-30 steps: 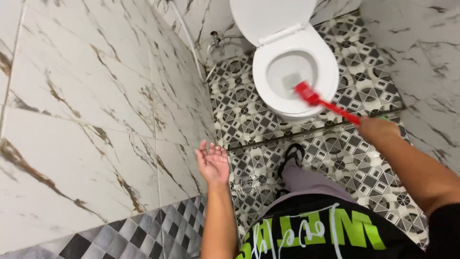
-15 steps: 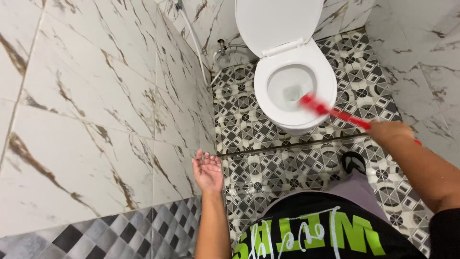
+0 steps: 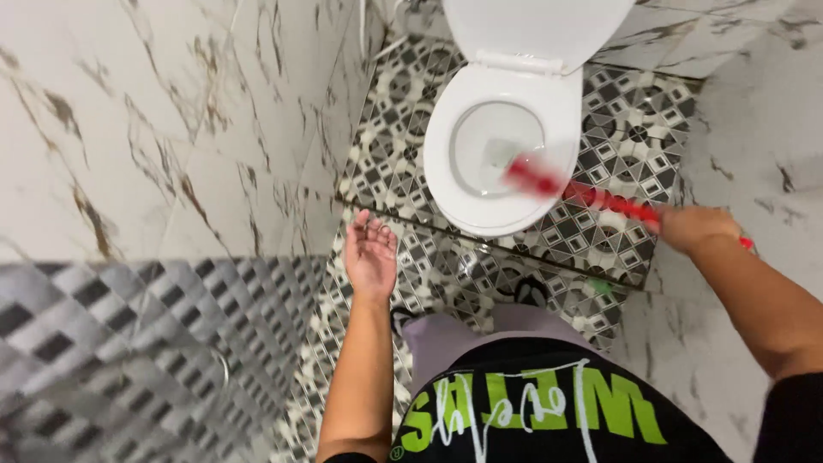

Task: The person scrubs the toilet seat, lid, and bowl with a red toilet brush, then rinses the toilet and the brush using a handheld bidet sprayer.

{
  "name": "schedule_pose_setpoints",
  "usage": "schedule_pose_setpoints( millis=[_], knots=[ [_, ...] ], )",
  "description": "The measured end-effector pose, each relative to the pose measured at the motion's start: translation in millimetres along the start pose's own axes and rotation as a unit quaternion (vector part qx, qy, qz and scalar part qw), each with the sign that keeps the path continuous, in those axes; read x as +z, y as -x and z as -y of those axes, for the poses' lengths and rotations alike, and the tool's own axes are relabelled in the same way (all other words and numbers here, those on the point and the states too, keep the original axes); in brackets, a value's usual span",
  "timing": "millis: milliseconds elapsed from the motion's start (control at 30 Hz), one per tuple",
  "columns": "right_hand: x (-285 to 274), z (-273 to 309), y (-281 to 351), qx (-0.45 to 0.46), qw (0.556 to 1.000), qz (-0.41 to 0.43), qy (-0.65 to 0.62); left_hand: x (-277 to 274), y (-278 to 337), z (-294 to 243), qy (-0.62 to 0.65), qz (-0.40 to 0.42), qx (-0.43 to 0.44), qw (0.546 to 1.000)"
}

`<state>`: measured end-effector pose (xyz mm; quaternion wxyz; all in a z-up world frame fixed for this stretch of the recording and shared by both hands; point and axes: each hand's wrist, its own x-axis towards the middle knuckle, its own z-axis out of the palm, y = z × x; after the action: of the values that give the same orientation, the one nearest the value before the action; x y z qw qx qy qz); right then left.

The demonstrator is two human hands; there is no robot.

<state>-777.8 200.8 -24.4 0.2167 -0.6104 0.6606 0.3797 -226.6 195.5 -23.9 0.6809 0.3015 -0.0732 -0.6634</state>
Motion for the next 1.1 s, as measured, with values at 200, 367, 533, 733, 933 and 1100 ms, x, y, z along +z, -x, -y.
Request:
schedule_pose_setpoints(
  millis=[200, 367, 533, 733, 933, 1100],
  knots=[
    [-66, -24, -28, -0.013, 0.997, -0.007, 0.070, 3, 53, 17, -0.032, -0.043, 0.039, 0.998],
    [-58, -72, -112, 0.027, 0.990, -0.142, 0.004, -4, 79, 17, -0.028, -0.077, 0.076, 0.994],
    [-67, -82, -128, -0.080, 0.982, -0.103, 0.136, 4, 91, 22, -0.023, -0.110, 0.116, 0.987],
    [-46, -85, -107, -0.024, 0.987, -0.146, 0.056, -6, 96, 32, -0.026, -0.099, 0.148, 0.984],
    [-7, -68, -76, 0.052, 0.988, -0.143, 0.019, -20, 98, 29, 0.035, -0.110, 0.146, 0.983],
    [-12, -52, -33, 0.051, 0.998, -0.013, 0.027, -26, 100, 23, 0.041, -0.088, 0.154, 0.983]
  ],
)
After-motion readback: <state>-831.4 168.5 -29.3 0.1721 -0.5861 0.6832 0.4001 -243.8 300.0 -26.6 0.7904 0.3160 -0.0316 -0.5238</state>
